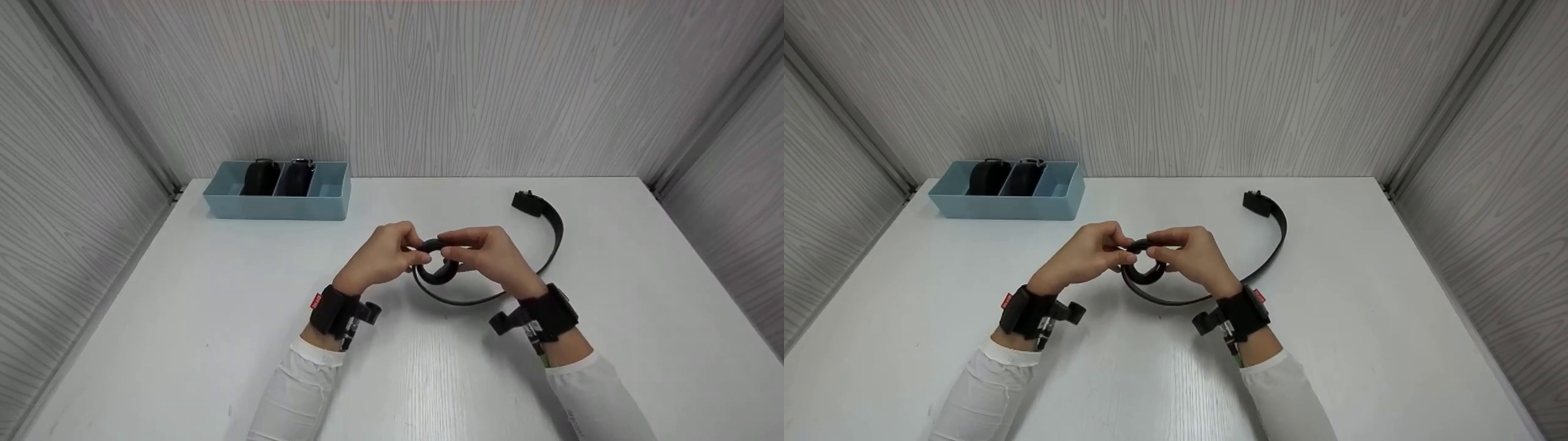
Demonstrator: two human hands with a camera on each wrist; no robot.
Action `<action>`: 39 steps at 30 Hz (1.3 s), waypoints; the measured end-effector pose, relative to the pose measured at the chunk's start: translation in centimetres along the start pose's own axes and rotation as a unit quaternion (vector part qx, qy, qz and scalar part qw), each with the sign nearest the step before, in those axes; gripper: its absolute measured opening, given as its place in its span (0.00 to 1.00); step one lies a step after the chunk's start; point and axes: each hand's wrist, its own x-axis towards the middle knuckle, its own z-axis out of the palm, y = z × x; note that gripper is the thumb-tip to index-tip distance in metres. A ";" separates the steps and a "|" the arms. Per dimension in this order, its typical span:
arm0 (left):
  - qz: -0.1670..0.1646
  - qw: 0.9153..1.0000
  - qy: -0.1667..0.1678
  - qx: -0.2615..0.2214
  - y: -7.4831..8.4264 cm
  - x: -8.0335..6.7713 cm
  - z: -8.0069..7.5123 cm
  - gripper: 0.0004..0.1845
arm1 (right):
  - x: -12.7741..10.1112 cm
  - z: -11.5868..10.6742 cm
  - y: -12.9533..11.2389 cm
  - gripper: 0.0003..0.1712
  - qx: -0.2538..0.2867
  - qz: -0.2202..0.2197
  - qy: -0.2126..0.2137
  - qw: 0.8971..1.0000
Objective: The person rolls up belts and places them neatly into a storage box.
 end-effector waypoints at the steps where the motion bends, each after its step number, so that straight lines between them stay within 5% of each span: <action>1: 0.000 1.000 -0.002 -0.001 0.0 0.0 0.0 0.08 | 0.0 0.0 0.0 0.21 -0.003 0.000 -0.002 1.000; 10: 0.009 0.996 0.062 -0.070 -0.1 0.1 0.6 0.10 | 0.3 0.6 0.4 0.22 0.107 -0.008 0.092 0.990; 16: 0.018 0.997 0.053 -0.056 0.0 0.0 0.2 0.07 | 0.4 0.5 0.4 0.23 0.095 -0.007 0.066 0.993; 24: 0.022 1.000 0.006 -0.016 0.0 0.0 -0.1 0.06 | 0.0 -0.1 0.0 0.23 -0.015 -0.010 -0.005 1.000; 34: 0.007 0.996 0.056 -0.073 0.2 0.0 0.1 0.10 | 0.4 0.7 0.1 0.25 0.112 -0.003 0.069 0.991; 39: 0.017 0.996 0.050 -0.065 0.3 -0.1 0.0 0.08 | 0.2 0.5 0.1 0.25 0.101 -0.002 0.055 0.993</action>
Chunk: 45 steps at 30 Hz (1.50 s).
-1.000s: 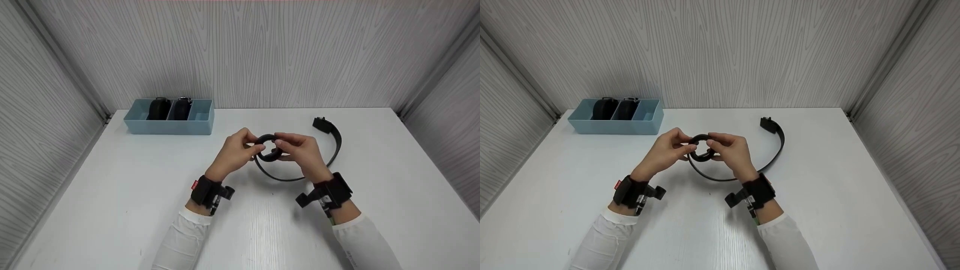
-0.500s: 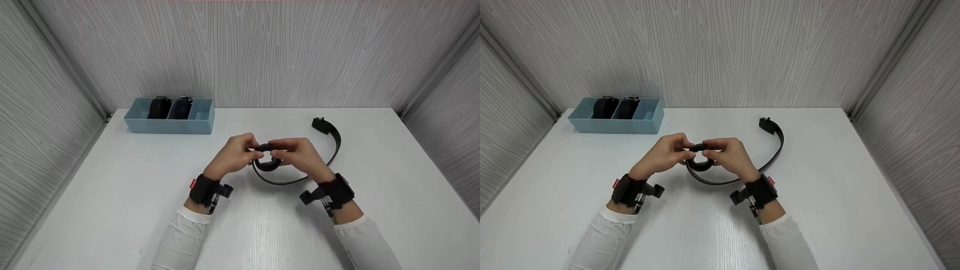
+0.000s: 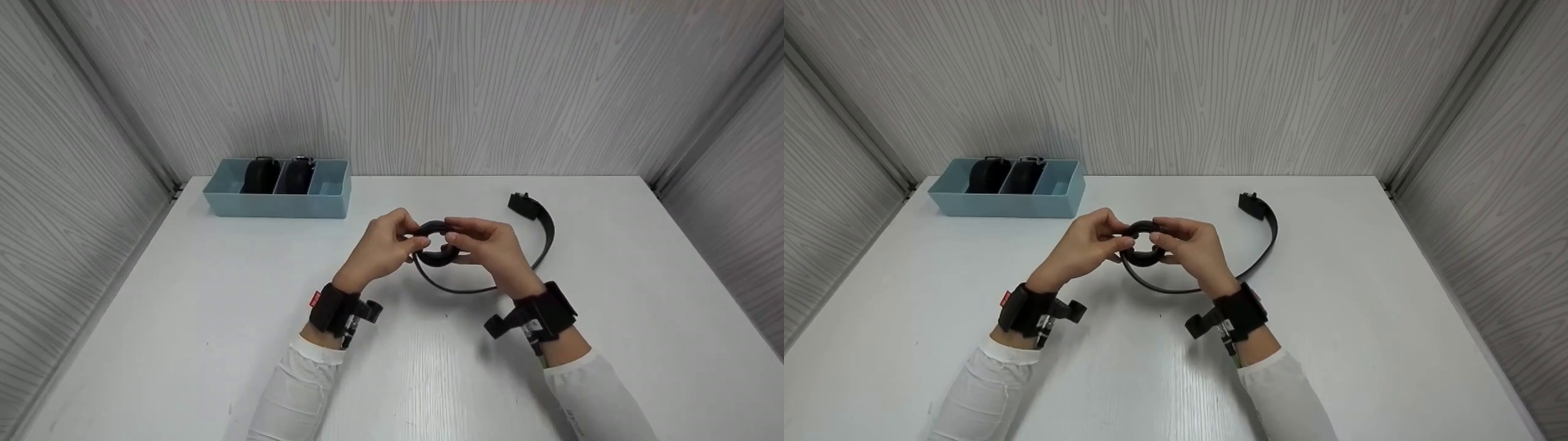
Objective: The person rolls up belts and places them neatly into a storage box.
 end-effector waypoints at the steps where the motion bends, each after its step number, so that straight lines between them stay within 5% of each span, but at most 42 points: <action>1: 0.002 1.000 -0.005 0.005 0.0 0.0 0.0 0.07 | -0.1 -0.1 -0.1 0.25 -0.015 0.000 -0.007 1.000; 8: 0.007 0.997 -0.048 0.055 -0.3 -0.1 -0.2 0.06 | -0.2 -0.5 -0.4 0.22 -0.128 -0.002 -0.076 0.989; 17: -0.006 1.000 0.021 0.006 -0.4 -0.2 -0.1 0.11 | 0.3 0.0 0.0 0.25 -0.012 -0.002 0.001 1.000; 23: -0.001 1.000 0.020 0.007 -0.4 -0.2 -0.2 0.10 | 0.3 0.0 0.1 0.25 0.011 -0.002 0.004 1.000; 34: -0.005 0.998 -0.044 0.043 -0.6 -0.4 -0.3 0.07 | 0.0 0.0 -0.4 0.23 -0.128 -0.005 -0.064 0.990; 45: -0.016 1.000 0.006 0.003 -0.4 -0.2 -0.3 0.12 | 0.3 0.4 0.1 0.26 -0.001 0.005 0.006 1.000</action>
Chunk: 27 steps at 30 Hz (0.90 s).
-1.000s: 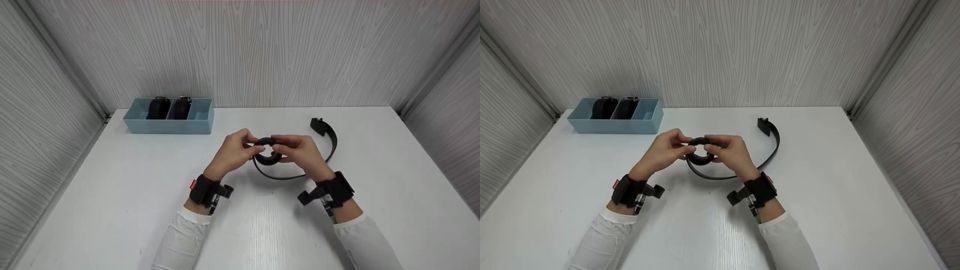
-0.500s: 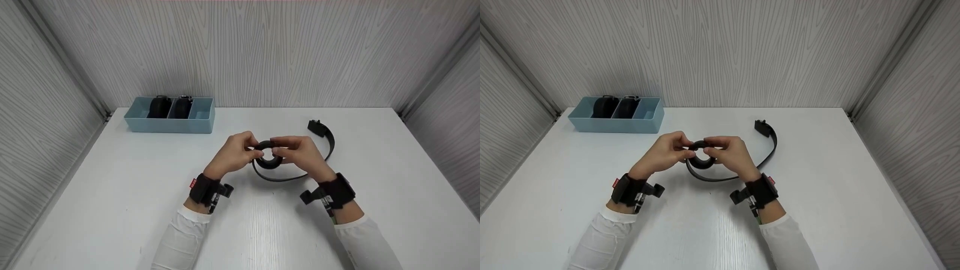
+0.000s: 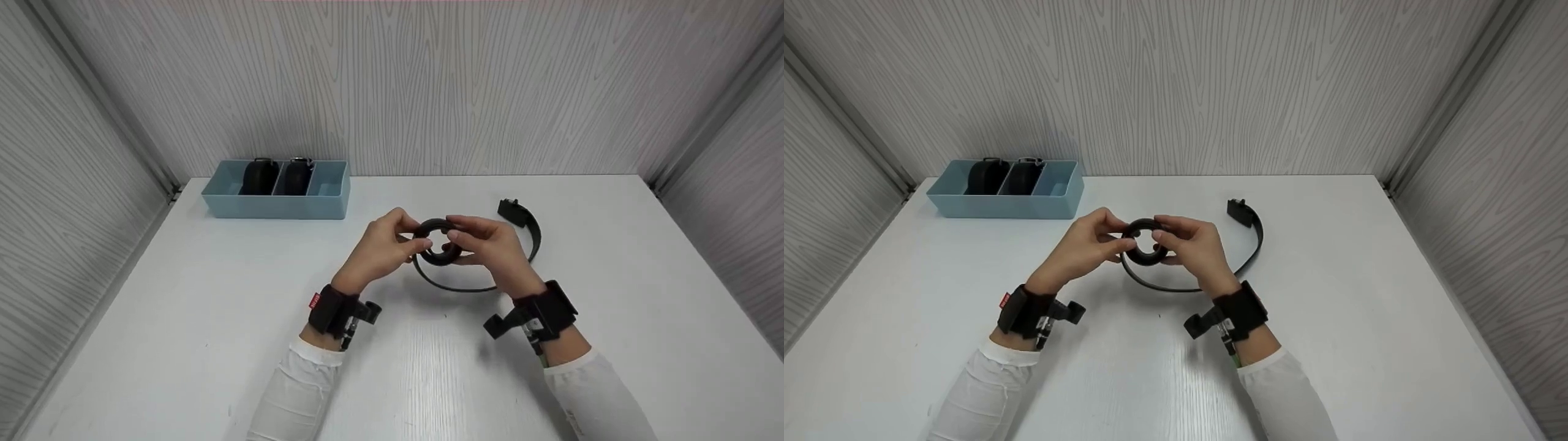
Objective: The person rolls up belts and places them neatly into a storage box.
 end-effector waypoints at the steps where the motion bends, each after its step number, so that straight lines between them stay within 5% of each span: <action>1: 0.000 1.000 0.001 0.000 0.0 0.0 0.0 0.12 | 0.0 0.0 0.0 0.26 0.005 0.002 0.001 1.000; 5: 0.003 1.000 -0.001 0.003 0.1 0.0 -0.1 0.10 | 0.0 -0.1 -0.1 0.26 0.000 0.005 -0.009 1.000; 15: 0.015 0.998 -0.047 0.039 -0.1 -0.1 -0.2 0.08 | -0.1 -0.5 -0.4 0.24 -0.110 -0.006 -0.079 0.991; 20: 0.009 0.999 -0.033 0.033 -0.1 -0.1 0.0 0.09 | -0.2 -0.4 -0.2 0.24 -0.091 -0.003 -0.055 0.994; 27: 0.015 1.000 -0.001 -0.020 0.0 0.0 -0.1 0.13 | 0.0 -0.3 0.1 0.26 0.000 -0.013 -0.005 1.000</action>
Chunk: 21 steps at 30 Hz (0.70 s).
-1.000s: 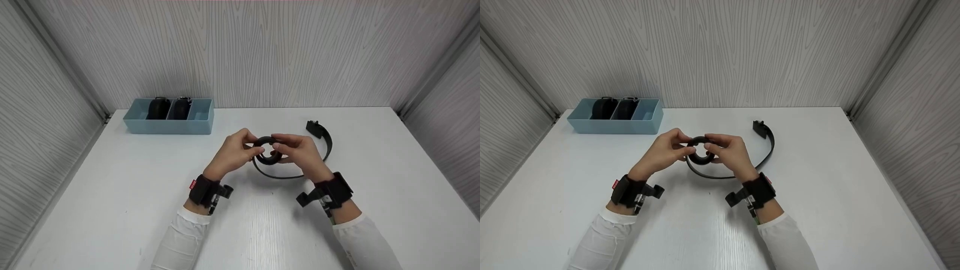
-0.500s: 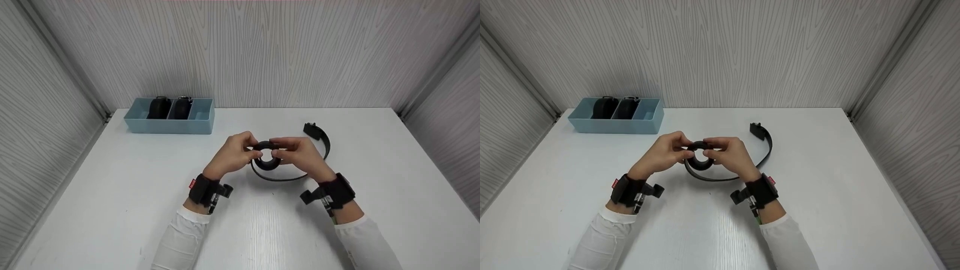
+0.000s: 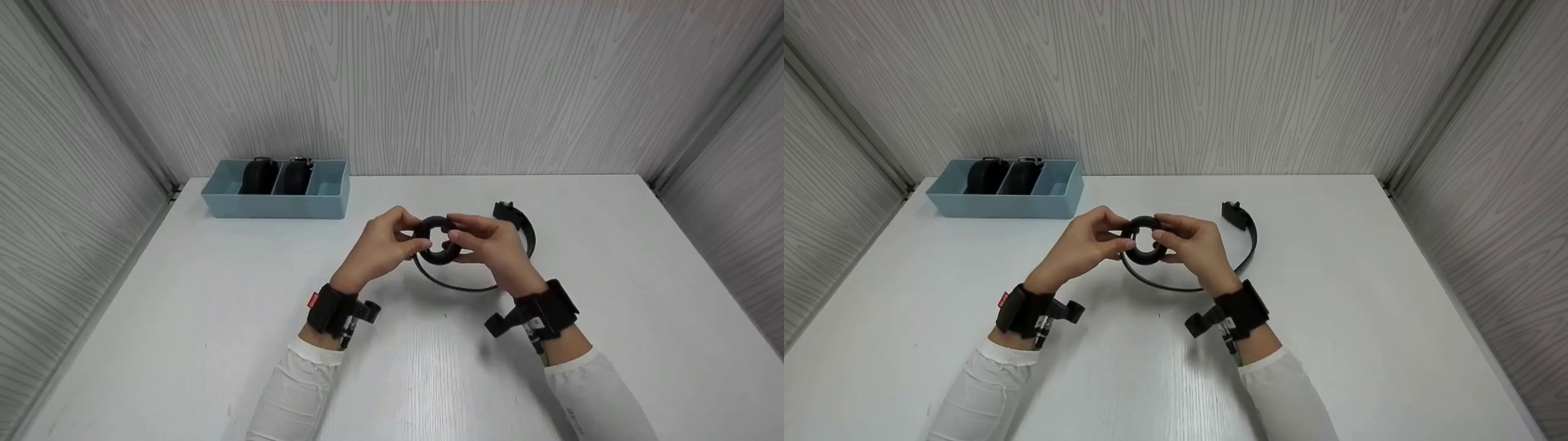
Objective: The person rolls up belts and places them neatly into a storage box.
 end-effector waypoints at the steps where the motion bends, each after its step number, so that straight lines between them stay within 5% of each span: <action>1: 0.002 1.000 0.001 -0.003 0.0 0.0 0.0 0.13 | 0.0 0.0 0.0 0.27 0.007 -0.001 0.001 1.000; 7: 0.007 1.000 -0.010 0.014 0.1 -0.1 -0.2 0.11 | 0.1 -0.1 -0.1 0.26 -0.019 -0.002 -0.023 1.000; 14: 0.007 0.996 -0.064 0.061 0.0 -0.2 -0.2 0.10 | -0.2 -0.1 -0.4 0.23 -0.104 0.009 -0.078 0.991; 21: 0.001 0.999 -0.036 0.018 0.0 0.0 -0.1 0.14 | -0.1 -0.2 0.1 0.24 -0.048 0.010 -0.041 0.998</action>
